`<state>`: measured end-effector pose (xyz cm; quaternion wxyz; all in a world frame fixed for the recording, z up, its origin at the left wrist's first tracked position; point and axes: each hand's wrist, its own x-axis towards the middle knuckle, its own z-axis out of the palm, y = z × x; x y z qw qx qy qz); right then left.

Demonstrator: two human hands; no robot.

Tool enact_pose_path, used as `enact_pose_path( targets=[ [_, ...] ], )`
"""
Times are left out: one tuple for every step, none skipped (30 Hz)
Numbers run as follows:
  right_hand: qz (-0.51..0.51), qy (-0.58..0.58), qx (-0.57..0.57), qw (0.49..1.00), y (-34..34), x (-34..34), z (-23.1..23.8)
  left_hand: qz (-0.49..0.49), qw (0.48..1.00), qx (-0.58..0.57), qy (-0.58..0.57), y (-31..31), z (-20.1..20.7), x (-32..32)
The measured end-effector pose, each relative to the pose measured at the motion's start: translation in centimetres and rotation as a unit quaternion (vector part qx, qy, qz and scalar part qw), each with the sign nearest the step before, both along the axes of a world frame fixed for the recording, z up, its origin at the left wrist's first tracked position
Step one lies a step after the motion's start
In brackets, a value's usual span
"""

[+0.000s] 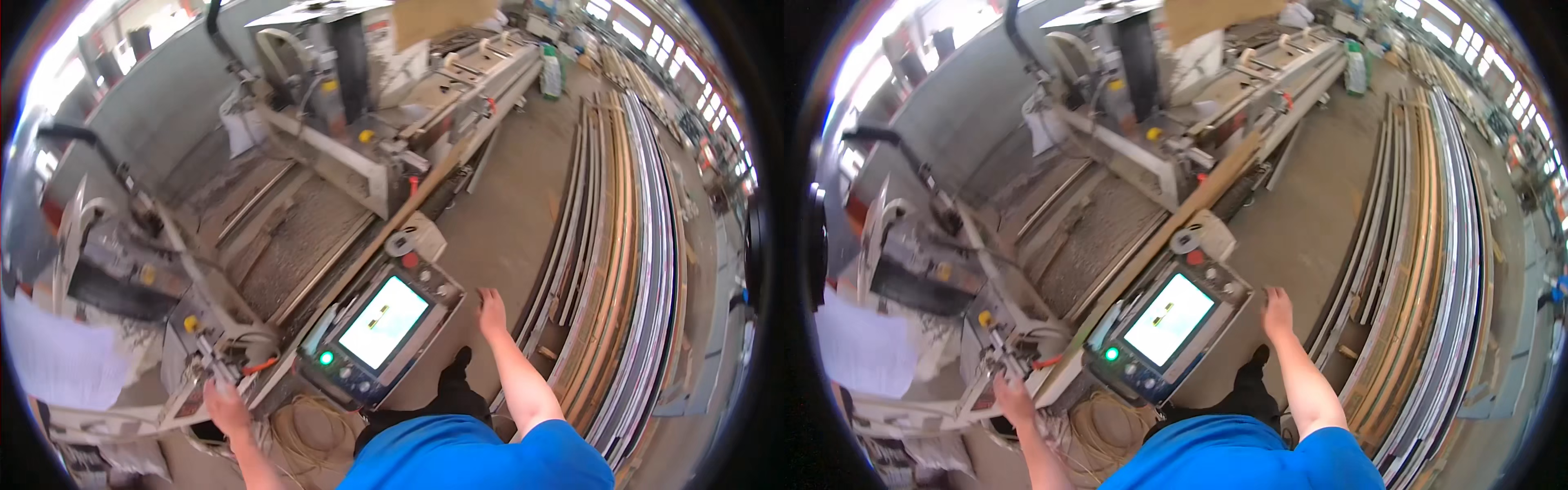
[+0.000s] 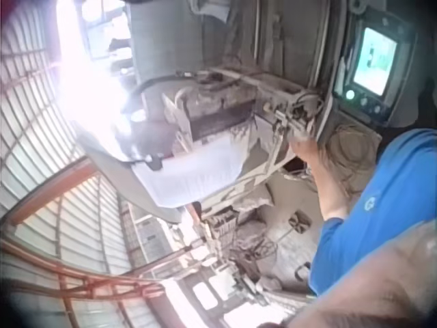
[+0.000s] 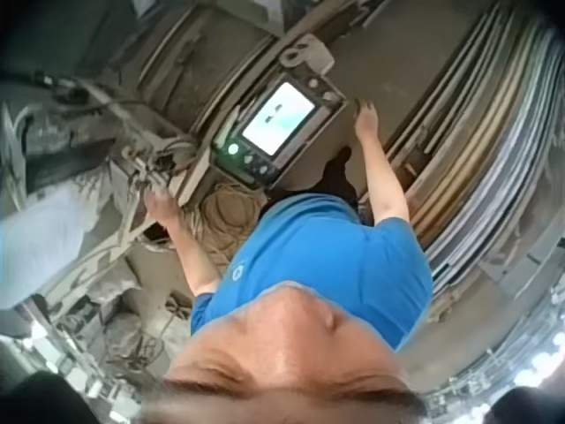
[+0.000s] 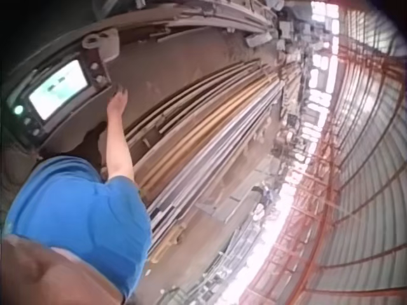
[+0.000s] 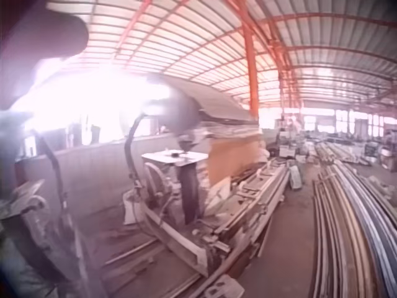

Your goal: Operating an industrial metal cutting machine using a control panel and positioning long metal profiles.

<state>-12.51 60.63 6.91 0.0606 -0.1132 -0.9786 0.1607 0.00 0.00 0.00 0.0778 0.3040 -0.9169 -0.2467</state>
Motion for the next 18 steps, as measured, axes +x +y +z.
enact_pose_path(
  targets=[
    [-0.027,-0.002,-0.025,0.999,1.0,2.7,-1.6,0.002,0.999,-0.032,0.015,-2.7,1.0,0.8],
    [-0.082,-0.028,-0.007,0.996,2.6,5.7,-5.0,0.006,0.994,-0.096,0.058,-6.6,1.8,1.9],
    [-0.15,-0.009,-0.024,0.988,-0.8,0.6,-14.5,-0.003,0.971,-0.18,0.158,-13.8,1.2,-7.8],
    [-0.206,-0.058,-0.04,0.976,2.3,4.1,-17.9,0.032,0.969,-0.172,0.176,-11.2,2.2,-8.1],
    [-0.256,-0.101,-0.064,0.959,5.3,6.0,-19.7,0.07,0.963,-0.167,0.201,-7.3,4.6,-8.6],
    [-0.274,-0.153,-0.079,0.946,7.9,8.0,-19.8,0.058,0.961,-0.181,0.199,-4.0,6.1,-8.6],
    [-0.297,-0.198,-0.095,0.929,9.8,9.3,-19.8,0.03,0.954,-0.184,0.236,-1.1,6.7,-10.2],
    [-0.31,-0.199,-0.107,0.923,11.9,10.8,-20.9,0.002,0.946,-0.182,0.27,2.2,7.0,-11.6],
    [-0.34,-0.183,-0.128,0.913,13.1,12.7,-22.2,-0.065,0.952,-0.133,0.268,6.5,7.9,-13.6],
    [-0.369,-0.167,-0.145,0.903,14.2,13.7,-23.2,-0.13,0.953,-0.08,0.261,12.2,8.9,-16.4],
    [-0.377,-0.171,-0.152,0.898,15.2,14.1,-24.0,-0.152,0.95,0.057,0.267,18.7,10.2,-18.5],
    [-0.371,-0.2,-0.152,0.894,16.1,14.4,-24.6,-0.198,0.955,0.004,0.222,22.4,9.4,-20.6],
    [-0.363,-0.231,-0.151,0.89,16.8,14.6,-25.0,-0.233,0.96,0.078,0.135,27.0,10.4,-22.0],
    [-0.366,-0.237,-0.157,0.886,17.6,14.3,-25.3,-0.36,0.926,-0.002,0.115,29.1,9.3,-23.4],
    [-0.361,-0.221,-0.177,0.889,18.7,13.8,-25.6,-0.394,0.917,0.056,0.034,32.7,9.7,-24.6],
    [-0.348,-0.204,-0.198,0.893,19.5,12.8,-25.6,-0.403,0.908,0.098,-0.056,34.8,8.9,-25.5],
    [-0.347,-0.209,-0.202,0.892,20.3,11.8,-25.6,-0.494,0.864,0.08,-0.06,36.6,8.1,-26.6],
    [-0.355,-0.181,-0.215,0.891,21.0,10.7,-25.6,-0.492,0.843,0.101,-0.192,39.2,9.2,-27.7]
  ],
)
